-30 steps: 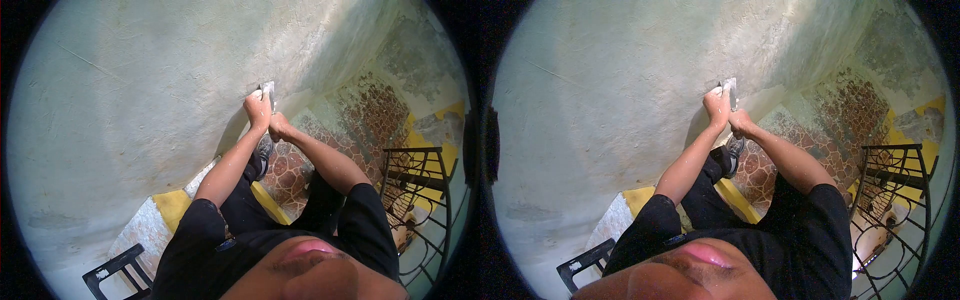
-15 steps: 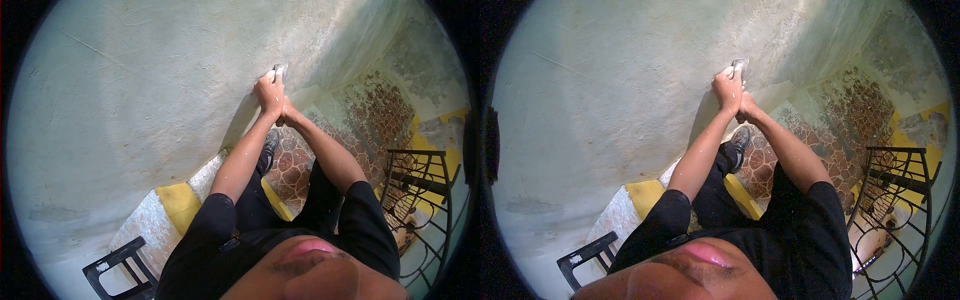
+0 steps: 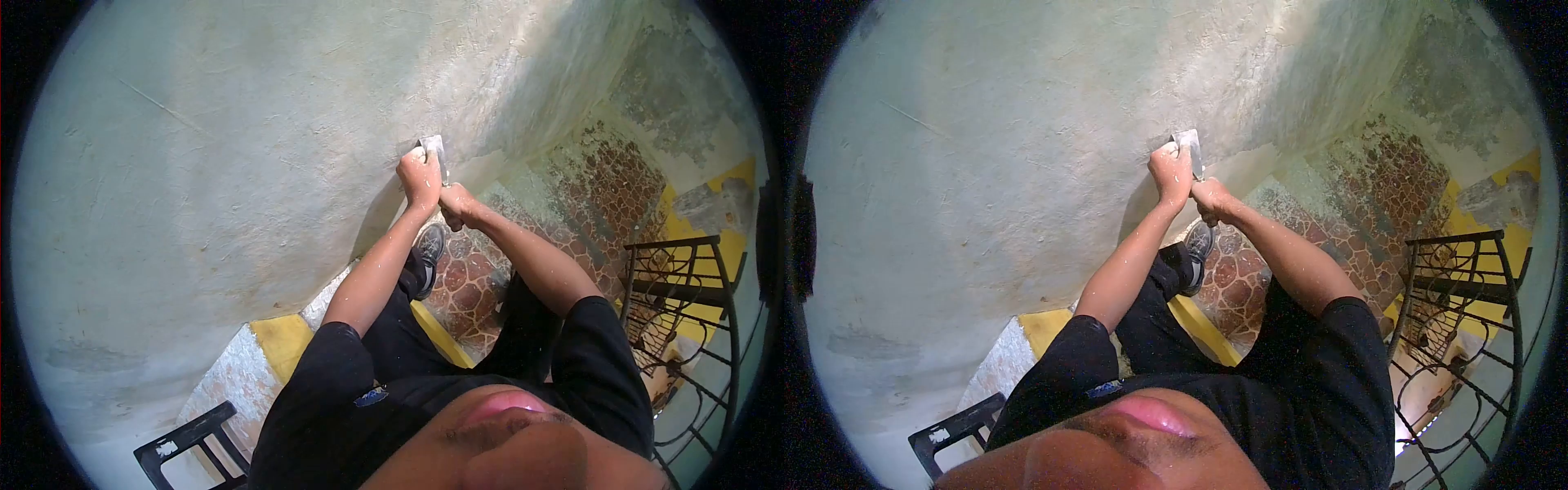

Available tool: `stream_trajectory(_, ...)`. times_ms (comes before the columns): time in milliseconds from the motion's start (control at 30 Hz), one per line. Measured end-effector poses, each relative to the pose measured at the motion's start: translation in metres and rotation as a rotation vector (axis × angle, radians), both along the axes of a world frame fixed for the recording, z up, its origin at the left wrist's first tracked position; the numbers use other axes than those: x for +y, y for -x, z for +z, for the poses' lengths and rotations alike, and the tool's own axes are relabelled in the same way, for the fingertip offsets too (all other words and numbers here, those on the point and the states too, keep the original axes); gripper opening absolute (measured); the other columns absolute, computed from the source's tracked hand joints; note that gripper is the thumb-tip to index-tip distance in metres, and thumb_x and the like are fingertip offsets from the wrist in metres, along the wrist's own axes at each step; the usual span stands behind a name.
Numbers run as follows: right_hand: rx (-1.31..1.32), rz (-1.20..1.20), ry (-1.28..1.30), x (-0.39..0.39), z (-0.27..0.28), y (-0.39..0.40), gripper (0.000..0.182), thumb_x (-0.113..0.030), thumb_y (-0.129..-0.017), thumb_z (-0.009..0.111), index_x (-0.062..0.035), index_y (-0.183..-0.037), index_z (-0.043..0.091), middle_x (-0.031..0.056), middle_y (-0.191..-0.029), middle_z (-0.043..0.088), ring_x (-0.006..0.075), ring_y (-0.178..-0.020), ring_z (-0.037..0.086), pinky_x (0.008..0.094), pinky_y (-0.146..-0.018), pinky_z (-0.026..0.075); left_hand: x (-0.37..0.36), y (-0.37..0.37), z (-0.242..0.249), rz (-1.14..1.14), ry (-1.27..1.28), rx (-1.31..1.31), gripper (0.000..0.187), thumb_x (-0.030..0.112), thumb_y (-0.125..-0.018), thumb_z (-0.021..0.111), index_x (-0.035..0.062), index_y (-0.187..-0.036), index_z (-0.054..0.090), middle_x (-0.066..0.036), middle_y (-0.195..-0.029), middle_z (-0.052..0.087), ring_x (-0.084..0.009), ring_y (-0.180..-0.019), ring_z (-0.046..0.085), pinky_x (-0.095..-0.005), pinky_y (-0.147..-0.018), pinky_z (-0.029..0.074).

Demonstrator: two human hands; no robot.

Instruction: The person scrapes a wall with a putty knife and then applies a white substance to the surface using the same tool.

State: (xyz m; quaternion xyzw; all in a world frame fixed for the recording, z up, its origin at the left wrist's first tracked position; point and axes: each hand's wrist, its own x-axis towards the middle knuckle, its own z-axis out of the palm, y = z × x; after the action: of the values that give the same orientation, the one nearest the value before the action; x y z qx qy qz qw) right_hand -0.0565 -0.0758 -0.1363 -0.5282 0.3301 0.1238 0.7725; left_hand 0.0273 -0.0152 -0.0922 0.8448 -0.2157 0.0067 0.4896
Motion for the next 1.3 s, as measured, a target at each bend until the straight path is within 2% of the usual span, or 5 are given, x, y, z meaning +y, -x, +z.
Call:
stream_trajectory(433,-0.002,0.018,-0.113,0.008,0.008,0.001,0.038,-0.040,-0.097,0.055,-0.0126,-0.075,0.042,-0.0020,-0.055,0.033,0.0116,-0.042,0.028,0.0332,-0.040,0.018,0.005,0.001,0.003,0.004,0.020,-0.013,0.031,0.020,-0.092,0.070,-0.0078,-0.079,0.071,-0.021,-0.070,0.071,-0.0233,-0.060,0.067,-0.0413,-0.062,0.050)
stream_trajectory(500,0.000,-0.024,-0.070,0.014,0.012,0.000,0.050,-0.037,-0.098,0.053,-0.0181,-0.060,0.026,-0.0009,-0.051,0.027,0.0137,-0.039,0.025,0.0346,-0.040,0.017,0.006,0.002,0.005,0.007,0.016,-0.003,0.031,0.019,-0.092,0.069,-0.0082,-0.077,0.070,-0.021,-0.067,0.069,-0.0210,-0.058,0.064,-0.0414,-0.061,0.049)
stream_trajectory(567,0.020,-0.028,-0.114,0.011,0.014,0.000,0.050,-0.037,-0.098,0.053,-0.0177,-0.060,0.026,-0.0006,-0.051,0.028,0.0139,-0.039,0.026,0.0349,-0.039,0.017,0.006,0.000,0.004,0.005,0.004,-0.006,0.031,0.019,-0.091,0.069,-0.0085,-0.077,0.069,-0.020,-0.065,0.068,-0.0207,-0.058,0.063,-0.0418,-0.061,0.049)
stream_trajectory(1067,0.012,-0.015,-0.114,0.005,0.005,0.002,0.051,-0.043,-0.098,0.056,-0.0170,-0.062,0.031,-0.0008,-0.051,0.029,0.0142,-0.039,0.027,0.0346,-0.040,0.017,-0.002,0.003,-0.001,0.064,0.026,-0.026,0.029,0.018,-0.090,0.070,-0.0076,-0.075,0.069,-0.021,-0.067,0.070,-0.0264,-0.057,0.065,-0.0437,-0.061,0.048)
stream_trajectory(1300,-0.108,-0.044,-0.212,0.027,-0.013,-0.018,0.047,-0.036,-0.097,0.058,-0.0162,-0.060,0.035,0.0009,-0.052,0.033,0.0159,-0.041,0.031,0.0352,-0.040,0.019,0.003,-0.007,-0.006,0.061,-0.002,-0.095,0.032,0.022,-0.092,0.070,-0.0051,-0.075,0.068,-0.023,-0.068,0.067,-0.0306,-0.056,0.063,-0.0438,-0.059,0.047)
